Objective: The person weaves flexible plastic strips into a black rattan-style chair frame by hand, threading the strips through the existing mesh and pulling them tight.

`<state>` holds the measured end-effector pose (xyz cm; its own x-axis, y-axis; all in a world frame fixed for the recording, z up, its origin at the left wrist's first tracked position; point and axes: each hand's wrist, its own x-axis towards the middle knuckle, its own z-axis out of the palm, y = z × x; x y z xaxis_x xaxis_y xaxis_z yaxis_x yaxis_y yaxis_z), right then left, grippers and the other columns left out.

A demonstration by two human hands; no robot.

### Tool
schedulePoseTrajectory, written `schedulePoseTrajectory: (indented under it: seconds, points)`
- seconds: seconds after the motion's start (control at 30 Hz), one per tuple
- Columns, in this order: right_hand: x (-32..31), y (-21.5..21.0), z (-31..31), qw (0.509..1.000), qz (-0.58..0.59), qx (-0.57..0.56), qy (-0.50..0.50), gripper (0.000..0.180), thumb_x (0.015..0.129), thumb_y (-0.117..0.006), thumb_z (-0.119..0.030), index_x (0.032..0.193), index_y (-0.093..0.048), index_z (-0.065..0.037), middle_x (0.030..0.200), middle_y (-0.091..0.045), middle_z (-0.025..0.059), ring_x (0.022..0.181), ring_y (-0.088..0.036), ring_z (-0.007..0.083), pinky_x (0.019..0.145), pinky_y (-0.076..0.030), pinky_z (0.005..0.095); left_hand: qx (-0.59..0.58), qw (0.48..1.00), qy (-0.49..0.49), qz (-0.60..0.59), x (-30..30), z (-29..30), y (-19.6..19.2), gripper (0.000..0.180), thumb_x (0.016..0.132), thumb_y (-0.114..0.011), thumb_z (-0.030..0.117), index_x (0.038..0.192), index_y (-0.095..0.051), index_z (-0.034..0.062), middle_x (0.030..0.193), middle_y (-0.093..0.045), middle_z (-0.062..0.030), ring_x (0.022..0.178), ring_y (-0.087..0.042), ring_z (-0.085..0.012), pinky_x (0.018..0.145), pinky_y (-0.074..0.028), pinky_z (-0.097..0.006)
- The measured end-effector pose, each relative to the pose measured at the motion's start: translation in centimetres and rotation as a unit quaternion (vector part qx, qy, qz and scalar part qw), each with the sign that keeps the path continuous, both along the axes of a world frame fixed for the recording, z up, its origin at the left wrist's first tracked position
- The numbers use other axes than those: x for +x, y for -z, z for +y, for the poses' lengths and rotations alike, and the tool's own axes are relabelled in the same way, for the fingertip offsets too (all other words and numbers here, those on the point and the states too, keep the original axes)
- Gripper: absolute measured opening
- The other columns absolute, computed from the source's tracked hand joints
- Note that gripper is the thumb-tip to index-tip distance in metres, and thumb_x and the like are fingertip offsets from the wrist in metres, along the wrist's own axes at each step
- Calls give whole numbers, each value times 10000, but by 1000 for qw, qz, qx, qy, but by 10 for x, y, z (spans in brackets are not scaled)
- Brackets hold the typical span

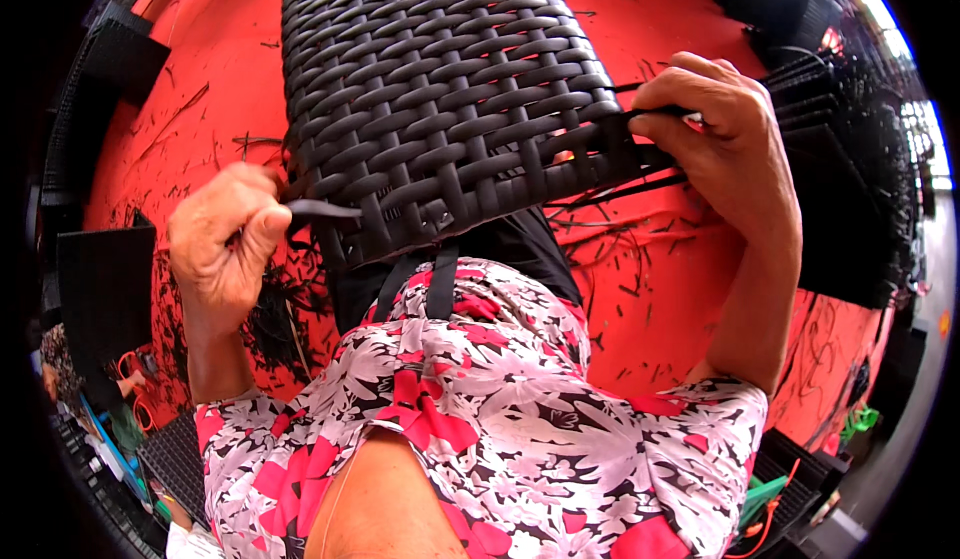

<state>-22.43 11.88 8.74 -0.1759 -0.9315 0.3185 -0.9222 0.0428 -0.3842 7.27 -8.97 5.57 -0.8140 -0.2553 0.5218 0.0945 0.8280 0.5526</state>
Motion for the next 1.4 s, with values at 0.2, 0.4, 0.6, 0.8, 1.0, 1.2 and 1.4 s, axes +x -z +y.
schedulePoseTrajectory:
  seconds: [0.2,0.4,0.6,0.8,1.0,1.2,1.4]
  points:
    - [-10,9,1,997,37,-18,-61,133,785,-668,-103,893,-669,-26,733,-596,74,732,-577,246,795,-415,347,-154,987,-45,22,1,18,1,234,756,-743,141,808,-573,-11,766,-558,-152,760,-608,-359,643,-491,-398]
    - [-30,15,4,996,-83,-12,-43,211,742,-746,-150,896,-688,-18,718,-610,64,680,-565,190,660,-444,316,-175,983,-46,14,2,17,10,202,854,-674,156,852,-562,-13,764,-569,-146,760,-603,-354,668,-476,-419]
    - [-41,12,11,996,-75,-26,-46,258,677,-725,-52,932,-685,-41,747,-589,50,702,-541,195,683,-431,317,-289,954,-77,7,16,17,0,148,922,-570,116,858,-547,-15,733,-564,-143,735,-615,-337,679,-492,-453]
    - [-54,2,21,996,-34,-80,-21,228,731,-671,26,957,-678,-5,811,-618,51,753,-567,160,678,-454,277,-358,918,-167,10,49,-17,-8,128,961,-500,59,888,-543,-37,851,-614,-168,801,-613,-359,746,-489,-449]
    - [-46,-4,15,997,1,-46,-56,204,733,-697,-31,936,-677,-35,846,-636,59,770,-578,192,702,-460,297,-303,879,-368,21,146,-116,44,59,941,-546,17,974,-574,-23,852,-599,-137,735,-605,-251,629,-509,-337]
    - [-28,4,1,979,193,-60,-18,213,726,-634,-13,935,-647,-55,857,-626,51,780,-593,244,702,-459,342,-410,791,-452,29,210,-155,55,103,906,-569,-40,999,-596,-3,830,-615,-129,698,-618,-226,615,-543,-300]
    - [-23,2,-8,997,-45,63,5,160,680,-626,-23,838,-643,-1,632,-576,73,551,-566,190,547,-451,300,-403,742,-534,-52,254,-162,77,117,900,-586,-4,1006,-600,44,780,-625,-107,644,-611,-246,580,-525,-340]
